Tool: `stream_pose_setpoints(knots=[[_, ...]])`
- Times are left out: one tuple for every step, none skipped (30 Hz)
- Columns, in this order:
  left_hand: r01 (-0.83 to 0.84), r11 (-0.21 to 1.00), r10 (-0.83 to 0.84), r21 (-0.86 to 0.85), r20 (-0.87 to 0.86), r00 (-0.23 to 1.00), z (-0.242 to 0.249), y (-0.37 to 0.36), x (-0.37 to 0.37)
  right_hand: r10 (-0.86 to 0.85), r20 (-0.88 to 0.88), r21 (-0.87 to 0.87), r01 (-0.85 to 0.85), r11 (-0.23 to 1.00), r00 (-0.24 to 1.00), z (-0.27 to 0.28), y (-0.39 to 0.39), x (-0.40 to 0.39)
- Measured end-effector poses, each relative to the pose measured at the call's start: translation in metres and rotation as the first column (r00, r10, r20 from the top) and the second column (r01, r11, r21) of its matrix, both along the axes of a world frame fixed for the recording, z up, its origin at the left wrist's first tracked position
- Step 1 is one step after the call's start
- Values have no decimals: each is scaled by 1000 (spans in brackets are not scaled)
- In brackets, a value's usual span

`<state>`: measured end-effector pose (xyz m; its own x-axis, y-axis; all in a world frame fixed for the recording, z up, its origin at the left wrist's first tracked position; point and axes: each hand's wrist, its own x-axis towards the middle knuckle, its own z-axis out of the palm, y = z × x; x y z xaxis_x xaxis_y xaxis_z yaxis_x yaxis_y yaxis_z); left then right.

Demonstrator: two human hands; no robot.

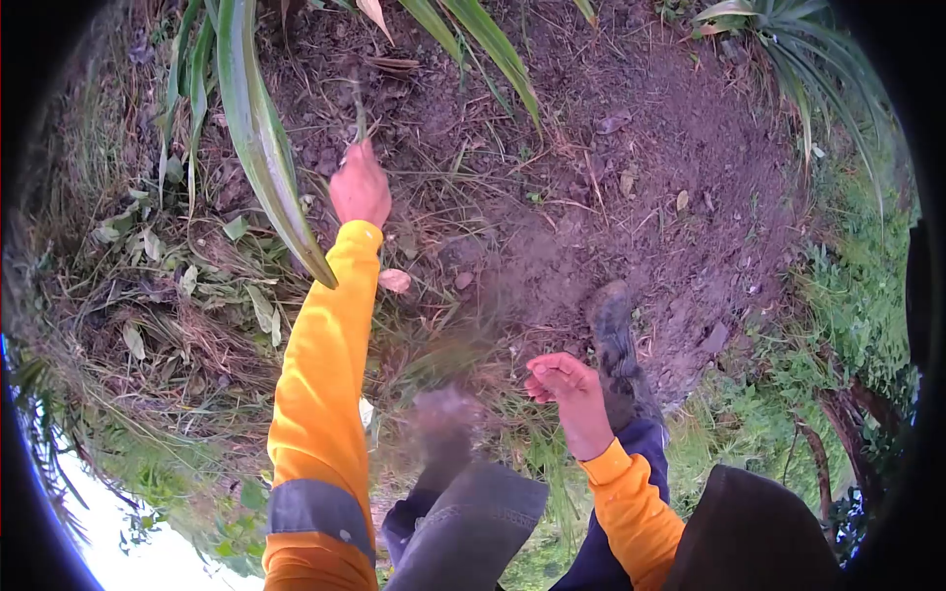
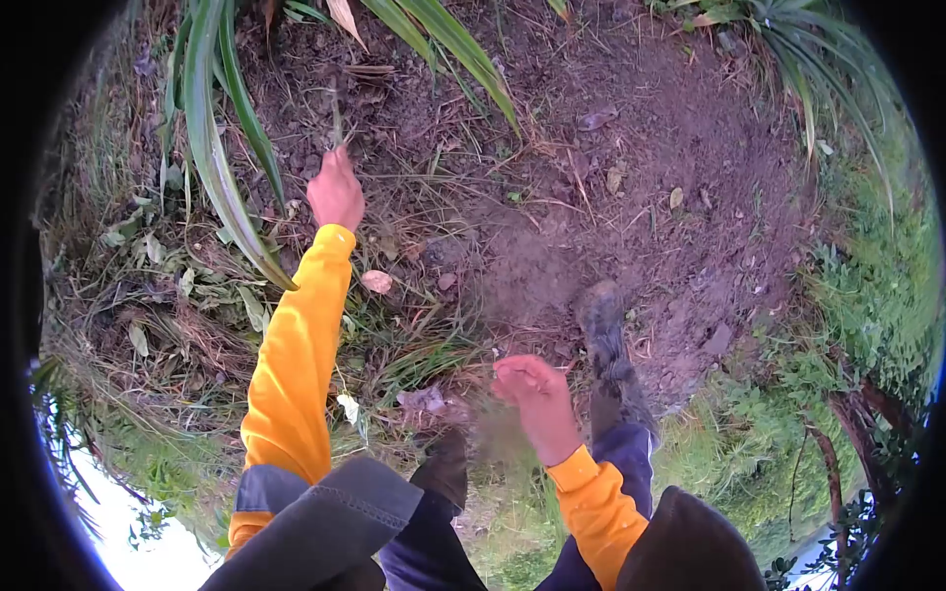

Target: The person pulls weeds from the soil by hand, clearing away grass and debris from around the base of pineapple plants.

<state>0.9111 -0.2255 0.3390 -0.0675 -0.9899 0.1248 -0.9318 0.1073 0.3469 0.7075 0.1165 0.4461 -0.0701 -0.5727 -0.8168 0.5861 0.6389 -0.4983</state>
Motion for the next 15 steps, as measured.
stream_pose_setpoints(knots=[[229,969,-232,93,26,972,-14,34,12,-16,8,3,16,1000,1000,5,-5,0],[393,916,-390,84,-51,919,-7,77,13,-8,36,-7,8,1000,999,4,-5,-2],[465,860,-471,209,-22,882,-12,116,26,-5,60,-23,6,1000,998,-2,-4,-6],[505,787,-563,354,78,823,-4,152,29,-3,79,-41,7,999,997,-11,-4,-10],[558,660,-689,502,108,717,10,176,29,-3,48,-16,4,1000,999,-22,-1,-12],[544,472,-699,693,-81,710,46,181,19,-10,47,25,9,1000,999,-28,-5,-16],[613,529,-715,587,-82,694,53,174,18,-12,48,76,9,997,999,-34,-5,-18],[672,568,-730,476,-87,678,58,169,24,-15,49,138,8,990,999,-38,-1,-20],[593,659,-636,463,-76,768,59,142,22,-7,64,100,1,995,998,-35,-1,-22],[504,738,-532,449,-72,843,57,101,15,-1,75,66,-4,998,997,-26,-5,-25],[445,859,-456,253,-14,890,57,60,4,5,83,26,-7,1000,997,-22,-9,-28],[454,890,-456,41,94,885,57,22,-9,0,81,46,-4,999,997,-23,-10,-31],[449,892,-438,-54,145,887,49,-14,-15,-2,78,67,-3,998,997,-24,-9,-33],[420,906,-411,-50,123,903,37,-38,-19,-1,75,88,-5,996,997,-24,-8,-34],[339,936,-341,99,8,940,27,-47,-27,-9,70,96,3,995,998,-26,-7,-35]])
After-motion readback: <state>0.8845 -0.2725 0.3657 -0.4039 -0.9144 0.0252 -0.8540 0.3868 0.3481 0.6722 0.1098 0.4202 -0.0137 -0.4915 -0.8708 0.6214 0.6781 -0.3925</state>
